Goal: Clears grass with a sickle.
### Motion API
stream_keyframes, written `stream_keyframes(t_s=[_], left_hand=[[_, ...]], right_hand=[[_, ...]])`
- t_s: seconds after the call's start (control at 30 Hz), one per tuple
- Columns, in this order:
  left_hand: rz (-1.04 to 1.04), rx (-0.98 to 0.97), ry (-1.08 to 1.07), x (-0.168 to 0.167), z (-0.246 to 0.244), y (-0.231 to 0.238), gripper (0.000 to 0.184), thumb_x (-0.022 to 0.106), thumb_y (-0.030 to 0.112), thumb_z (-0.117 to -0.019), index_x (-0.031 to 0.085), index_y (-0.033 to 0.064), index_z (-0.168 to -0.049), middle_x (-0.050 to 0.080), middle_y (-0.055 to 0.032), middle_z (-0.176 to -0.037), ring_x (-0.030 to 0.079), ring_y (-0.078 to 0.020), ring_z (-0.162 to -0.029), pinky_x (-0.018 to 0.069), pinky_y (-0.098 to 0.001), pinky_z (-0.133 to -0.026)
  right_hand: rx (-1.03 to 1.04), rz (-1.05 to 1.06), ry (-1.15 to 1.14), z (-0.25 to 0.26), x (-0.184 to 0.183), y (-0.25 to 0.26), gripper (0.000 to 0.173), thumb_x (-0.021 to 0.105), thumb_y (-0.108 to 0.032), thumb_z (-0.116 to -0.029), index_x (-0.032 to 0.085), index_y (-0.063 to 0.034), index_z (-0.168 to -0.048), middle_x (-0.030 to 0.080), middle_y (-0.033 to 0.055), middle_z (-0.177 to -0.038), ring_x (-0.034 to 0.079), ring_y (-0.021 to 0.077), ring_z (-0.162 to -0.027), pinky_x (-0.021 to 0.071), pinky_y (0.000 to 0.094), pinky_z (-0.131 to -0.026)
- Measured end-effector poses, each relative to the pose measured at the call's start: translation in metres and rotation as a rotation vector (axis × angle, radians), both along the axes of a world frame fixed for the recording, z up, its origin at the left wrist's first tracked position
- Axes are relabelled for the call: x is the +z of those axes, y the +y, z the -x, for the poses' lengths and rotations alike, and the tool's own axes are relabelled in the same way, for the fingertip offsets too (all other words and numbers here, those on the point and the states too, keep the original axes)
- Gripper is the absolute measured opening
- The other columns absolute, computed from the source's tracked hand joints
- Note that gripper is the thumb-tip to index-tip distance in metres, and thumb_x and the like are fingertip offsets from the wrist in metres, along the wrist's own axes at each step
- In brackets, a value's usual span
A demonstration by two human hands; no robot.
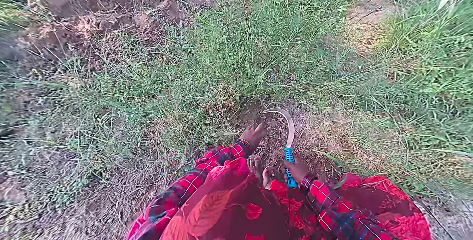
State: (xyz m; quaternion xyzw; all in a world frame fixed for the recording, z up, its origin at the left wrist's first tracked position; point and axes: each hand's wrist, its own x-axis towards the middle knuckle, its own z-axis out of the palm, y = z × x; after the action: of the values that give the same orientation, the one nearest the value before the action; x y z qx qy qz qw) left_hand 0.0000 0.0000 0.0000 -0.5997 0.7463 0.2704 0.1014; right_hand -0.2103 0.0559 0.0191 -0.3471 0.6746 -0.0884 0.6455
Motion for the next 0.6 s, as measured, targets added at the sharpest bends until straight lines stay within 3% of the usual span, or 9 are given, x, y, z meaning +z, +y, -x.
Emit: stream_keyframes(t_s=[0.03, 0.1, 0.17, 0.23, 0.3, 0.4, 0.47, 0.53, 0.6], left_hand=[[-0.116, 0.062, 0.015, -0.020, 0.004, 0.001, 0.080, 0.056, -0.008, -0.0924, 0.028, 0.0141, -0.164, 0.014, -0.0209, -0.172, 0.057, -0.0474, -0.130, 0.0500, -0.0624, -0.101], [-0.232, 0.318, 0.053, -0.049, -0.008, -0.001, 0.089, 0.058, 0.006, -0.0982, 0.004, 0.0154, -0.168, -0.003, -0.0199, -0.174, 0.059, -0.0468, -0.129, 0.0521, -0.0578, -0.102], [-0.250, 0.561, 0.065, -0.071, -0.035, -0.013, 0.095, 0.064, 0.019, -0.0993, -0.002, 0.0098, -0.167, 0.008, -0.0254, -0.172, 0.056, -0.0462, -0.134, 0.0488, -0.0568, -0.108], [-0.298, 0.650, 0.067, -0.081, -0.058, -0.021, 0.083, 0.066, 0.030, -0.1014, 0.019, -0.0014, -0.163, 0.039, -0.0328, -0.158, 0.051, -0.0456, -0.139, 0.0413, -0.0583, -0.116], [-0.372, 0.606, 0.065, -0.080, -0.071, -0.030, 0.061, 0.055, 0.037, -0.1072, 0.045, -0.0035, -0.151, 0.051, -0.0306, -0.149, 0.048, -0.0430, -0.143, 0.0364, -0.0591, -0.118], [-0.372, 0.544, 0.040, -0.066, -0.068, -0.036, 0.048, 0.046, 0.028, -0.1107, 0.052, -0.0045, -0.146, 0.052, -0.0311, -0.148, 0.047, -0.0451, -0.143, 0.0344, -0.0612, -0.119], [-0.343, 0.566, 0.037, -0.065, -0.065, -0.036, 0.046, 0.046, 0.027, -0.1110, 0.054, -0.0031, -0.145, 0.054, -0.0296, -0.148, 0.048, -0.0440, -0.142, 0.0354, -0.0604, -0.119], [-0.286, 0.618, 0.072, -0.060, -0.066, -0.033, 0.044, 0.045, 0.024, -0.1105, 0.054, -0.0019, -0.145, 0.055, -0.0291, -0.146, 0.049, -0.0433, -0.141, 0.0365, -0.0591, -0.118], [-0.042, 0.715, 0.132, -0.039, -0.067, -0.018, 0.042, 0.046, 0.023, -0.1096, 0.061, -0.0051, -0.137, 0.062, -0.0317, -0.135, 0.057, -0.0454, -0.133, 0.0410, -0.0588, -0.114]], right_hand=[[-0.013, -0.003, 0.002, 0.002, 0.000, 0.003, 0.040, 0.056, -0.014, -0.1051, 0.043, 0.0023, -0.139, 0.057, 0.0090, -0.078, 0.058, 0.0158, -0.053, 0.0543, 0.0316, -0.052], [-0.026, 0.004, 0.008, 0.006, 0.009, 0.002, 0.040, 0.057, -0.012, -0.1040, 0.041, 0.0005, -0.139, 0.057, 0.0074, -0.076, 0.058, 0.0149, -0.052, 0.0542, 0.0308, -0.051], [-0.045, 0.054, 0.008, 0.006, 0.023, -0.008, 0.046, 0.057, -0.010, -0.1029, 0.038, -0.0006, -0.144, 0.057, 0.0078, -0.078, 0.059, 0.0148, -0.052, 0.0541, 0.0303, -0.051], [-0.099, 0.145, -0.026, 0.003, 0.033, -0.021, 0.046, 0.057, -0.008, -0.1021, 0.038, -0.0003, -0.143, 0.057, 0.0072, -0.075, 0.059, 0.0143, -0.051, 0.0543, 0.0295, -0.050], [-0.177, 0.215, -0.066, -0.004, 0.037, -0.037, 0.043, 0.056, -0.006, -0.1022, 0.038, 0.0002, -0.141, 0.056, 0.0055, -0.070, 0.058, 0.0135, -0.049, 0.0538, 0.0285, -0.049], [-0.239, 0.192, -0.076, -0.023, 0.016, -0.045, 0.040, 0.055, -0.009, -0.1033, 0.038, 0.0011, -0.138, 0.054, 0.0056, -0.070, 0.058, 0.0135, -0.048, 0.0535, 0.0283, -0.047], [0.002, 0.028, -0.022, -0.028, -0.007, -0.027, 0.042, 0.054, -0.015, -0.1054, 0.039, 0.0042, -0.140, 0.057, 0.0098, -0.082, 0.061, 0.0160, -0.059, 0.0556, 0.0315, -0.058], [0.360, -0.146, -0.017, -0.022, -0.024, 0.007, 0.035, 0.054, -0.022, -0.1064, 0.050, 0.0014, -0.132, 0.063, 0.0091, -0.091, 0.062, 0.0148, -0.073, 0.0536, 0.0328, -0.071], [0.512, -0.170, -0.022, -0.004, -0.016, 0.035, 0.043, 0.059, -0.019, -0.1036, 0.050, 0.0031, -0.139, 0.063, 0.0148, -0.103, 0.062, 0.0191, -0.086, 0.0522, 0.0388, -0.082]])
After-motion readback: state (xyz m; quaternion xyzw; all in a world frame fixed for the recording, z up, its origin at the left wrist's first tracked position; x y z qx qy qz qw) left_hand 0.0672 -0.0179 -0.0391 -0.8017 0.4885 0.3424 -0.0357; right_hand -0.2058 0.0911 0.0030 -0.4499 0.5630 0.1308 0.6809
